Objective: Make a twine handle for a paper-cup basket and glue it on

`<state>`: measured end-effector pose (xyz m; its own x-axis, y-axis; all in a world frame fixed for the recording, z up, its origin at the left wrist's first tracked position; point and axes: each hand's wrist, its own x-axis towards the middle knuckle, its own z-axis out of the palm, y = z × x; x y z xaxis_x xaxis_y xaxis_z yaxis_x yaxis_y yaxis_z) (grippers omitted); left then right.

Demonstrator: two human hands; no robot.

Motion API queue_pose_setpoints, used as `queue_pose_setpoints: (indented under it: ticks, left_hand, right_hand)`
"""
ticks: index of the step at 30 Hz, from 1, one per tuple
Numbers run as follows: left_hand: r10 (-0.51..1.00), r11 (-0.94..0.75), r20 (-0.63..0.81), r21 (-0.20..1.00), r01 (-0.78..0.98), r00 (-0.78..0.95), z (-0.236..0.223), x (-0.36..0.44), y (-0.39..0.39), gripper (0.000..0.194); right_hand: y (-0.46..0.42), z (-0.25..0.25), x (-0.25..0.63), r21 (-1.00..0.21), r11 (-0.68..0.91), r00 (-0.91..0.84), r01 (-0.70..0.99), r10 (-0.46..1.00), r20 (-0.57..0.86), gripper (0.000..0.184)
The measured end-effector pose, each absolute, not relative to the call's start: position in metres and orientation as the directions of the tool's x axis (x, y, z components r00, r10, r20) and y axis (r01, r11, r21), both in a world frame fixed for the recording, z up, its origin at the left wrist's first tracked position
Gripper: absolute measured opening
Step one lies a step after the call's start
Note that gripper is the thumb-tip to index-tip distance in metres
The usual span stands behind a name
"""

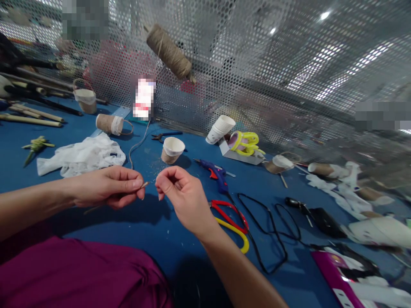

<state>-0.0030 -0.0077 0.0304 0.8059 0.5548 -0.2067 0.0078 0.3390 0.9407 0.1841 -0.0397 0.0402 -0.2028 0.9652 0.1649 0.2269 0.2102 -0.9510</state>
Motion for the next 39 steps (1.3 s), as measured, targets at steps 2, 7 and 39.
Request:
queue_pose_setpoints:
  ticks: [2,7,39]
  left_hand:
    - [0.587,0.272,-0.205,0.961,0.048,0.783,0.031,-0.003,-0.008,0.024]
    - [0.648,0.136,-0.183,0.983,0.124,0.74,0.034,-0.001,-0.009,0.023]
    - [0.615,-0.028,-0.158,0.975,0.222,0.772,0.042,-0.006,-0.011,0.026]
  right_hand:
    - [-0.039,0.039,0.184,-0.965,0.174,-0.203,0.198,0.97,0.133,0.015]
    - [-0.037,0.035,0.186,-0.977,0.157,-0.211,0.141,0.969,0.125,0.015]
    - [-0.042,0.038,0.179,-0.455,0.723,-0.473,0.52,0.687,0.552,0.012]
